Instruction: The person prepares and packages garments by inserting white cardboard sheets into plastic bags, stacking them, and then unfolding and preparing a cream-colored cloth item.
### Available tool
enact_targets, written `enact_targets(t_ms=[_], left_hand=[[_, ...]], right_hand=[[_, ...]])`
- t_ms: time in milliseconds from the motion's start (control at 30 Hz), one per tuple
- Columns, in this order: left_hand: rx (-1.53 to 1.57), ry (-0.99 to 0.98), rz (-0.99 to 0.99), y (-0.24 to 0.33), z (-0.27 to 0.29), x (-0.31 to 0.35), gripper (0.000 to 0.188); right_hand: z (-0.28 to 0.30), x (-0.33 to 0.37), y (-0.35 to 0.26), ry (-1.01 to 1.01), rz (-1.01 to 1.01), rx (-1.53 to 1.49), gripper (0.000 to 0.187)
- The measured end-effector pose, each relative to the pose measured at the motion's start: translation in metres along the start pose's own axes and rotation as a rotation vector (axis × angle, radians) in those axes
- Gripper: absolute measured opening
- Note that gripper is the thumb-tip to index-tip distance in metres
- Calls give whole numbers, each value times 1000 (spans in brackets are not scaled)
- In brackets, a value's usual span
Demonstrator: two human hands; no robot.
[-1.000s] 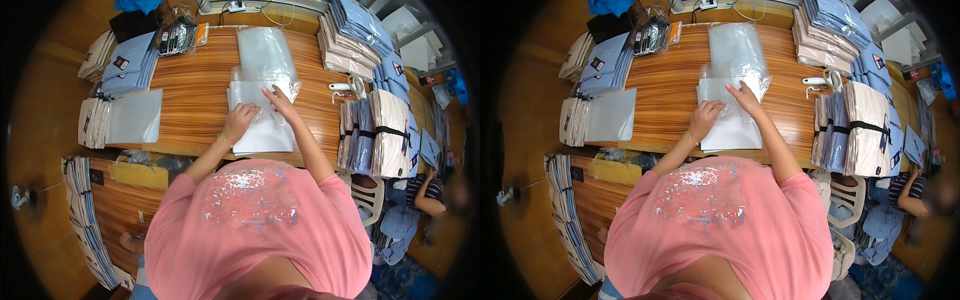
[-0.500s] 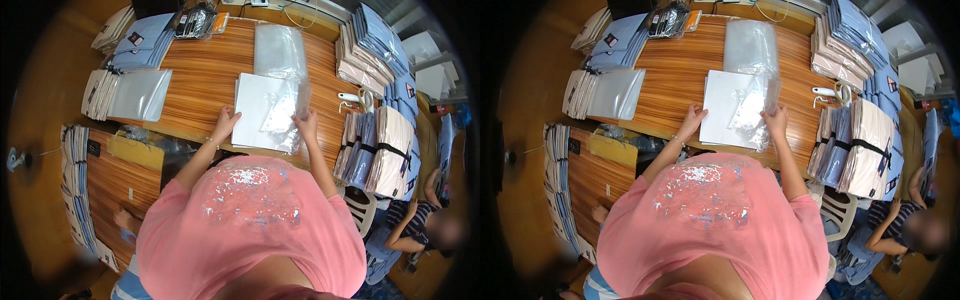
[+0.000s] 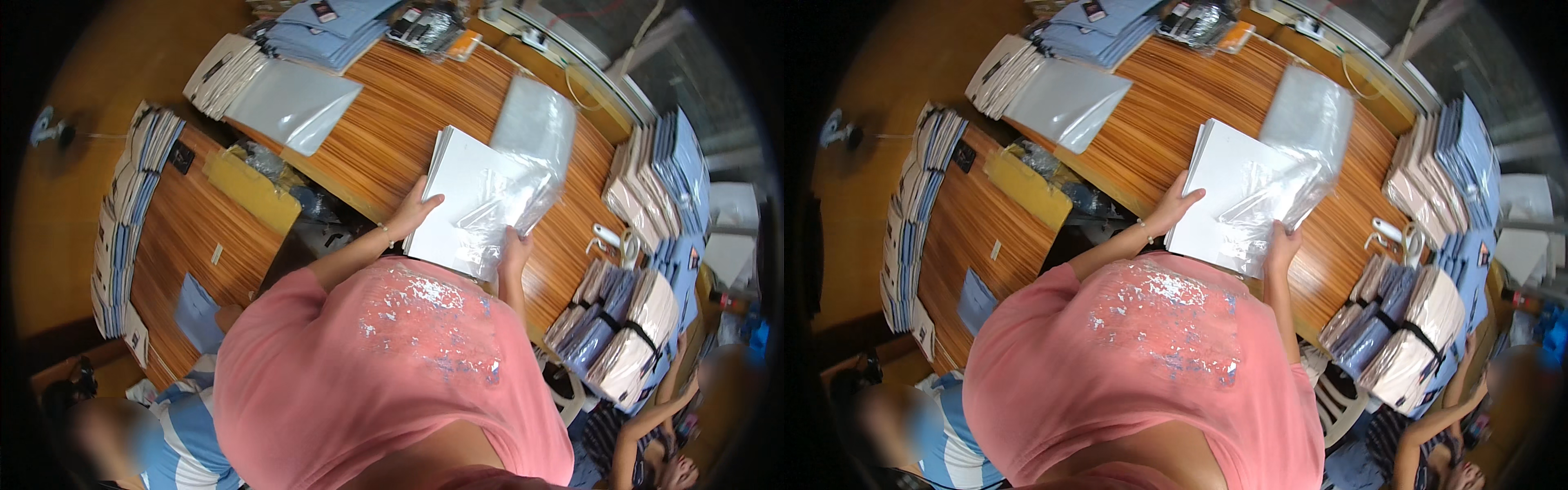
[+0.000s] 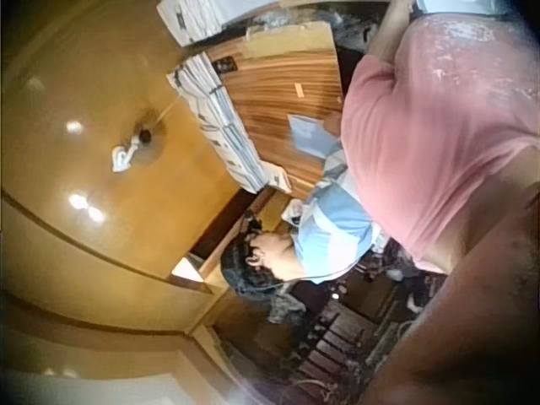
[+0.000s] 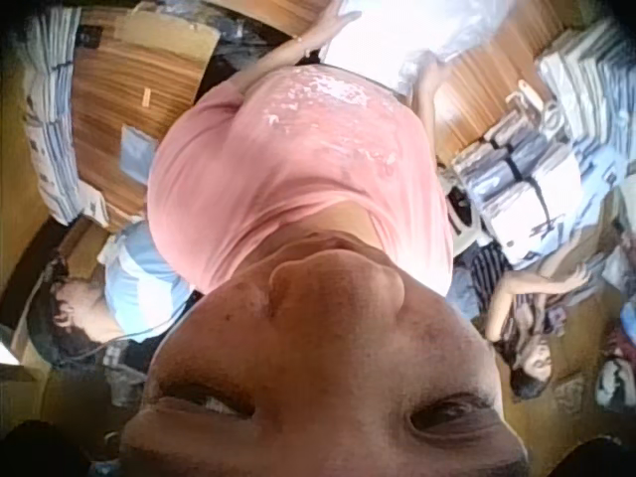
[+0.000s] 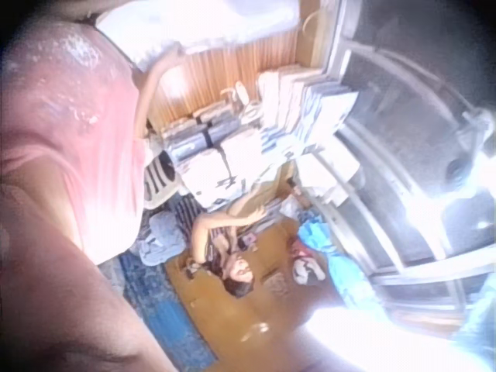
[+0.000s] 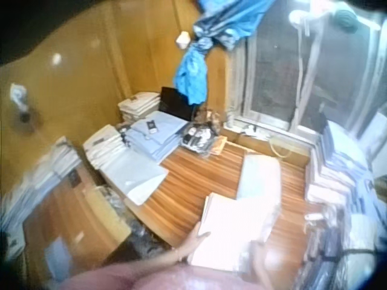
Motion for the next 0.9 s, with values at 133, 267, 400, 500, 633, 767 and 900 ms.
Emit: enact_targets(t_ms=[133, 267, 400, 500, 633, 767, 900], left_hand=[[318, 170, 22, 7, 74, 14, 51], [463, 428, 86, 29, 191, 22, 57], [440, 694, 7, 25, 325, 18, 55], [563, 760, -132, -20, 405, 9, 52], [572, 992, 60, -104, 453, -3, 61], [701, 1094, 160, -175, 459, -26, 60], [773, 968, 243, -164, 447, -51, 57]], right_hand=[[-76, 0, -33, -94, -44, -165, 37], [-171, -1, -70, -297, -160, -361, 40], [-230, -4, -67, -360, -195, -348, 43], [-251, -3, -45, -349, -225, -343, 45], [-258, -8, -3, -357, -294, -260, 36], [-307, -2, 29, -614, -318, 348, 27], [-378, 0, 72, -1096, -264, 837, 33]])
Point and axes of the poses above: each hand's wrist, its own x-axis away from the middle knuckle, its own z-axis out of the back of the hand, y = z × x, the point moved 9 cm from there along -x, towards the middle knuckle, and after that the axes turned 11 degrees about -x, right-handed, at the moved point
